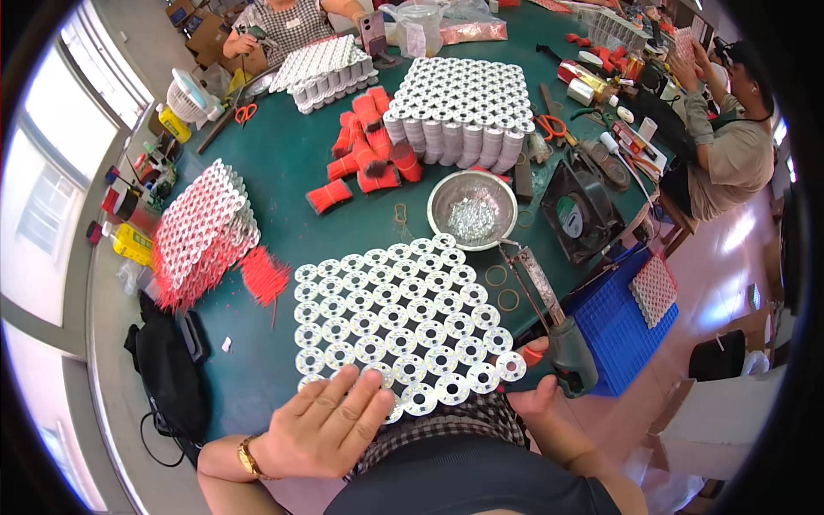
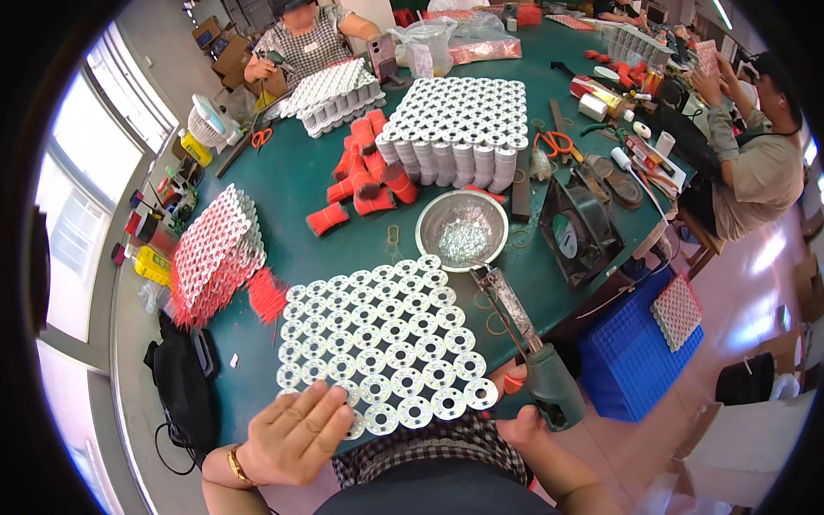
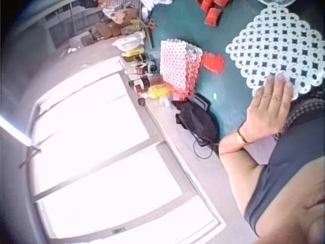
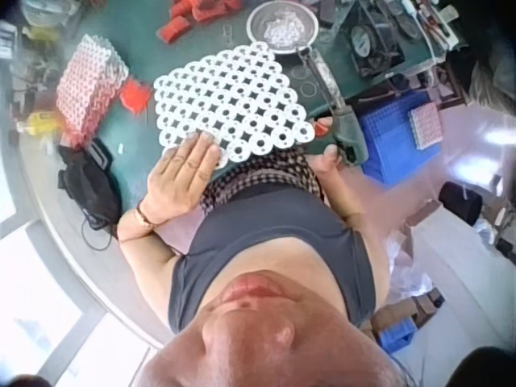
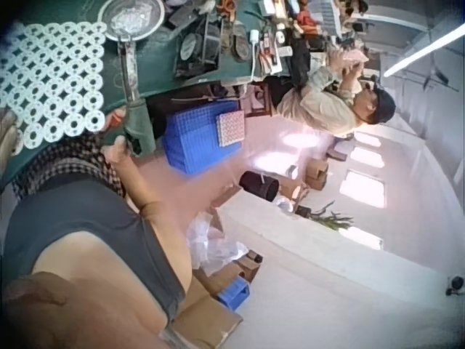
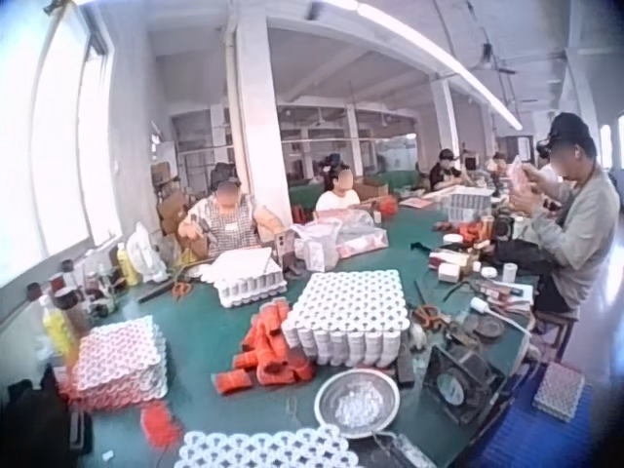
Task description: The person solders wire connections between LED module plates with a soldering iron.
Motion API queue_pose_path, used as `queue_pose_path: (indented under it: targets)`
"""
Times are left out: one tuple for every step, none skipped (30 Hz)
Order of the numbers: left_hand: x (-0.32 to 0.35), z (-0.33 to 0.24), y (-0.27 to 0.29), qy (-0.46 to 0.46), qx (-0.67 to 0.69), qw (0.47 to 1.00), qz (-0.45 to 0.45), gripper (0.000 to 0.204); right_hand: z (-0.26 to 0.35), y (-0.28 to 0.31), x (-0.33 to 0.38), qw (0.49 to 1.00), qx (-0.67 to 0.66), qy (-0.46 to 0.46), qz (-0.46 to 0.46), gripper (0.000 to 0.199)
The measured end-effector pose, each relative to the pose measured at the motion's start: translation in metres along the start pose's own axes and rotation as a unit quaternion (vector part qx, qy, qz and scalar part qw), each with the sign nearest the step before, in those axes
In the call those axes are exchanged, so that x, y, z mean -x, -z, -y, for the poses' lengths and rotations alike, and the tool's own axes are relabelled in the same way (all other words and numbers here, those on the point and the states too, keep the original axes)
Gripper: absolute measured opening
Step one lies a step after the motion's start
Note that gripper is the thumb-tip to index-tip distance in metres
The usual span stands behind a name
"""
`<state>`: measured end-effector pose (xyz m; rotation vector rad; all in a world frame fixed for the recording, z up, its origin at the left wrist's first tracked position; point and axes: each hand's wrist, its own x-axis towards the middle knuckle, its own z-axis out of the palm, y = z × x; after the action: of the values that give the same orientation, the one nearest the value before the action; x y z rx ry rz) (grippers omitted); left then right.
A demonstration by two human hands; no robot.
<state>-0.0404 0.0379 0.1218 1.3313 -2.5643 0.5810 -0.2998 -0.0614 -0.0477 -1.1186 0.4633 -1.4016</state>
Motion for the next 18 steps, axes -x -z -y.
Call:
queue_pose_path:
  targets:
    - [0.004, 0.000, -0.002, 0.001, 0.002, 1.000, -0.002, 0.027, 0.001, -0.002, 0.000, 1.000, 0.016, 0.013, 0.003, 0.061]
    - [0.008, 0.001, -0.004, 0.007, 0.032, 0.999, 0.039, 0.028, 0.000, -0.003, 0.002, 1.000, 0.020, 0.013, 0.003, 0.061]
    - [0.011, 0.002, -0.006, 0.010, 0.061, 0.995, 0.080, 0.029, -0.003, -0.004, 0.004, 1.000, -0.001, 0.016, -0.009, 0.061]
    - [0.013, 0.006, -0.008, 0.006, 0.064, 0.995, 0.076, 0.029, -0.006, -0.005, 0.006, 0.999, -0.023, 0.021, -0.022, 0.061]
    - [0.015, 0.010, -0.011, 0.024, 0.137, 0.984, 0.108, 0.035, -0.006, -0.003, 0.007, 0.999, -0.016, 0.025, -0.026, 0.061]
    - [0.015, 0.014, -0.015, 0.039, 0.210, 0.967, 0.139, 0.043, -0.005, 0.000, 0.010, 0.998, -0.046, -0.010, -0.030, 0.063]
    - [0.014, 0.018, -0.022, 0.050, 0.284, 0.942, 0.170, 0.051, -0.004, 0.004, 0.012, 0.996, -0.072, -0.045, -0.038, 0.065]
    - [0.011, 0.023, -0.038, 0.053, 0.299, 0.947, 0.103, 0.058, -0.006, 0.006, 0.013, 0.995, -0.081, -0.043, -0.043, 0.064]
    - [0.012, 0.031, -0.053, 0.056, 0.336, 0.933, 0.112, 0.068, -0.004, 0.004, 0.013, 0.991, -0.108, -0.055, -0.055, 0.062]
    - [0.003, 0.035, -0.064, 0.050, 0.316, 0.936, 0.145, 0.074, -0.002, 0.002, 0.011, 0.987, -0.129, -0.063, -0.069, 0.061]
    - [-0.003, 0.038, -0.073, 0.046, 0.293, 0.938, 0.177, 0.080, 0.002, -0.001, 0.008, 0.983, -0.150, -0.071, -0.080, 0.060]
    - [0.000, 0.037, -0.091, 0.041, 0.289, 0.933, 0.209, 0.087, 0.008, -0.004, 0.006, 0.980, -0.158, -0.082, -0.085, 0.057]
    - [0.000, 0.034, -0.102, 0.030, 0.263, 0.944, 0.197, 0.088, 0.015, -0.006, 0.005, 0.972, -0.189, -0.102, -0.097, 0.055]
    - [0.003, 0.031, -0.111, 0.020, 0.242, 0.947, 0.208, 0.088, 0.021, -0.008, 0.004, 0.968, -0.201, -0.112, -0.096, 0.054]
    - [0.007, 0.028, -0.118, 0.011, 0.220, 0.951, 0.219, 0.088, 0.027, -0.010, 0.003, 0.965, -0.214, -0.121, -0.095, 0.053]
    - [0.010, 0.026, -0.120, 0.014, 0.199, 0.957, 0.210, 0.088, 0.032, -0.011, 0.002, 0.961, -0.227, -0.132, -0.088, 0.052]
    - [0.010, 0.023, -0.116, 0.026, 0.195, 0.958, 0.210, 0.085, 0.038, -0.009, 0.003, 0.963, -0.220, -0.121, -0.095, 0.052]
    - [0.009, 0.021, -0.113, 0.033, 0.193, 0.959, 0.207, 0.084, 0.043, -0.006, 0.003, 0.939, -0.300, -0.149, -0.084, 0.051]
